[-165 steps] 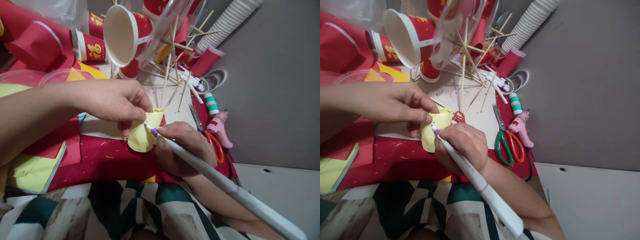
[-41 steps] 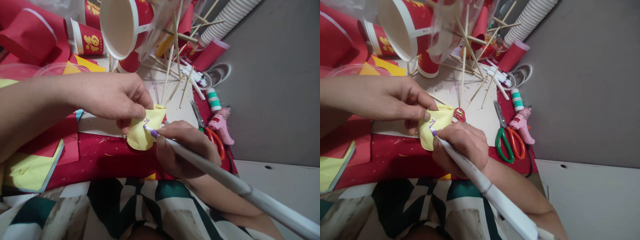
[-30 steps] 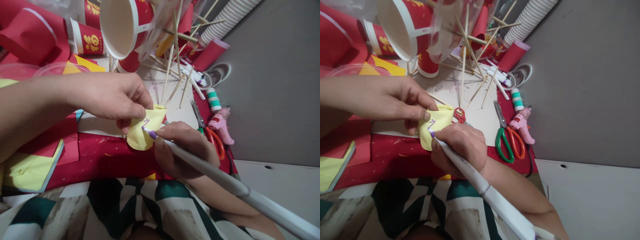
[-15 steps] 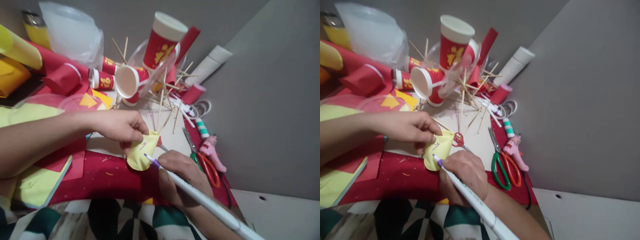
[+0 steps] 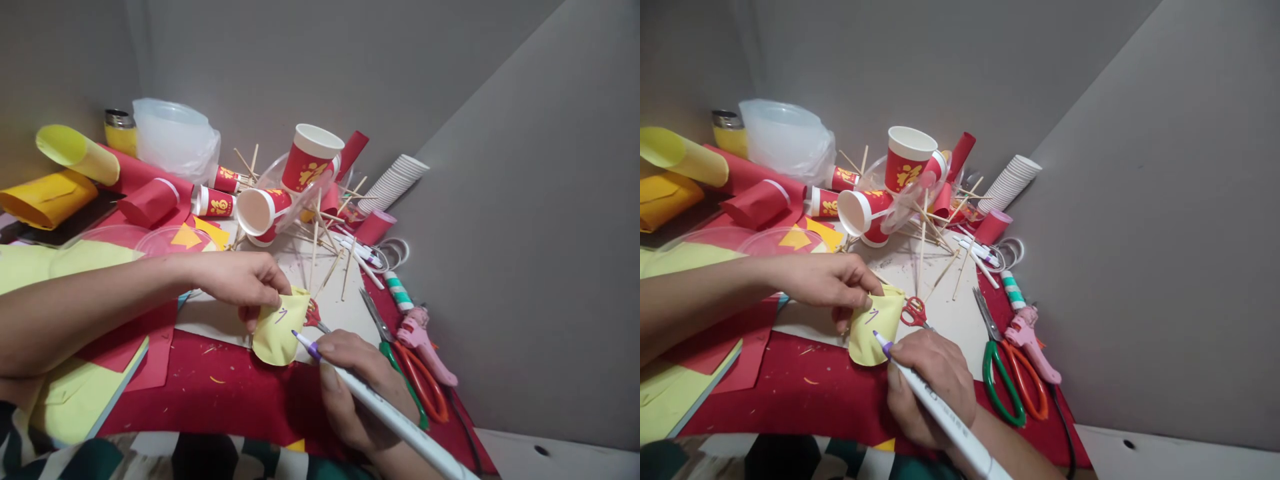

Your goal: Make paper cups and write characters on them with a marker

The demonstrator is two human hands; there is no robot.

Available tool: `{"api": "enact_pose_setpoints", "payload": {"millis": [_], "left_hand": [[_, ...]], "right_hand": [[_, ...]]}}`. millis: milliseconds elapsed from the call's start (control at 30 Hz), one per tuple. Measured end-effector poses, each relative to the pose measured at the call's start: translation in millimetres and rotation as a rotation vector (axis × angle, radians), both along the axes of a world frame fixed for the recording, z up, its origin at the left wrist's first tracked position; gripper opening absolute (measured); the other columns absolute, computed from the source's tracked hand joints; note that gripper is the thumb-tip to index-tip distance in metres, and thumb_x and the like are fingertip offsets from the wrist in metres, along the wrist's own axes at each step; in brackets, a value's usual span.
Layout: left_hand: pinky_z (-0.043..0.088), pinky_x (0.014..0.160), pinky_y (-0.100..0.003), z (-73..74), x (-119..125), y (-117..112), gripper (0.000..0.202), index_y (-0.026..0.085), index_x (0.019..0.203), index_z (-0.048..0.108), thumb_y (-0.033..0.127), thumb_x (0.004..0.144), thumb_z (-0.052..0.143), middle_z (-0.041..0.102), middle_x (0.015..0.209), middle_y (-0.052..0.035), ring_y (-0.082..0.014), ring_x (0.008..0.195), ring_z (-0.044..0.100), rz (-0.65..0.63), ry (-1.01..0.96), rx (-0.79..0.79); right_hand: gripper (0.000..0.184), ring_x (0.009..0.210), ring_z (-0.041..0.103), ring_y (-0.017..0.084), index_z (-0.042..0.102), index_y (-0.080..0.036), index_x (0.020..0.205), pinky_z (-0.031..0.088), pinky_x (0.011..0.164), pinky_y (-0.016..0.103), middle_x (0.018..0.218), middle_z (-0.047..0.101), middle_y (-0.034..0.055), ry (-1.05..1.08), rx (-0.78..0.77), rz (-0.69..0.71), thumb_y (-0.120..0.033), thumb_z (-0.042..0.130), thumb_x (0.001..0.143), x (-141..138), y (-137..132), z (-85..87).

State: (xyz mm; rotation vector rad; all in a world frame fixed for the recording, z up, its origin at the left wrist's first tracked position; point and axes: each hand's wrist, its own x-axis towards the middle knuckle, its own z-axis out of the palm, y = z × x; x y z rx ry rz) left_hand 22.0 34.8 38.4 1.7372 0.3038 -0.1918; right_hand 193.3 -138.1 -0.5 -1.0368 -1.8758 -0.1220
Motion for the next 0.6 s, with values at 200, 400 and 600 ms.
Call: {"api": "enact_pose_setpoints", "payload": {"millis": [200, 400, 600], "left_hand": [[0.05, 0.053, -0.015, 3.5, -0.7, 2.6, 0.018, 0.014, 0.093, 0.069, 0.016, 0.09, 0.052, 0.075, 0.067, -0.0032, -0.0096, 0.052, 0.065, -0.003, 0.009, 0.035], [0.05, 0.053, -0.015, 4.5, -0.8, 4.0, 0.015, 0.014, 0.094, 0.068, 0.018, 0.092, 0.054, 0.074, 0.067, -0.003, -0.01, 0.051, 0.064, -0.001, 0.015, 0.046], [0.051, 0.056, -0.015, 3.2, 0.0, 3.1, 0.017, 0.014, 0.097, 0.069, 0.02, 0.092, 0.054, 0.074, 0.07, -0.0032, -0.0094, 0.053, 0.064, -0.001, 0.031, 0.051]], "right_hand": [[0.025, 0.065, 0.073, 0.017, 0.06, -0.023, 0.106, 0.062, 0.058, 0.028, 0.077, 0.072, 0.0015, 0.023, -0.075, -0.042, -0.01, 0.058, 0.085, -1.1, 1.0, -4.7], [0.022, 0.069, 0.074, 0.018, 0.061, -0.024, 0.105, 0.063, 0.061, 0.029, 0.079, 0.072, 0.0023, 0.066, -0.073, -0.094, -0.013, 0.06, 0.086, -1.2, 1.3, -5.1], [0.024, 0.069, 0.074, 0.018, 0.062, -0.024, 0.105, 0.062, 0.061, 0.03, 0.079, 0.073, 0.0018, 0.118, -0.087, -0.078, -0.01, 0.06, 0.086, -2.1, 0.8, -5.6]]}}
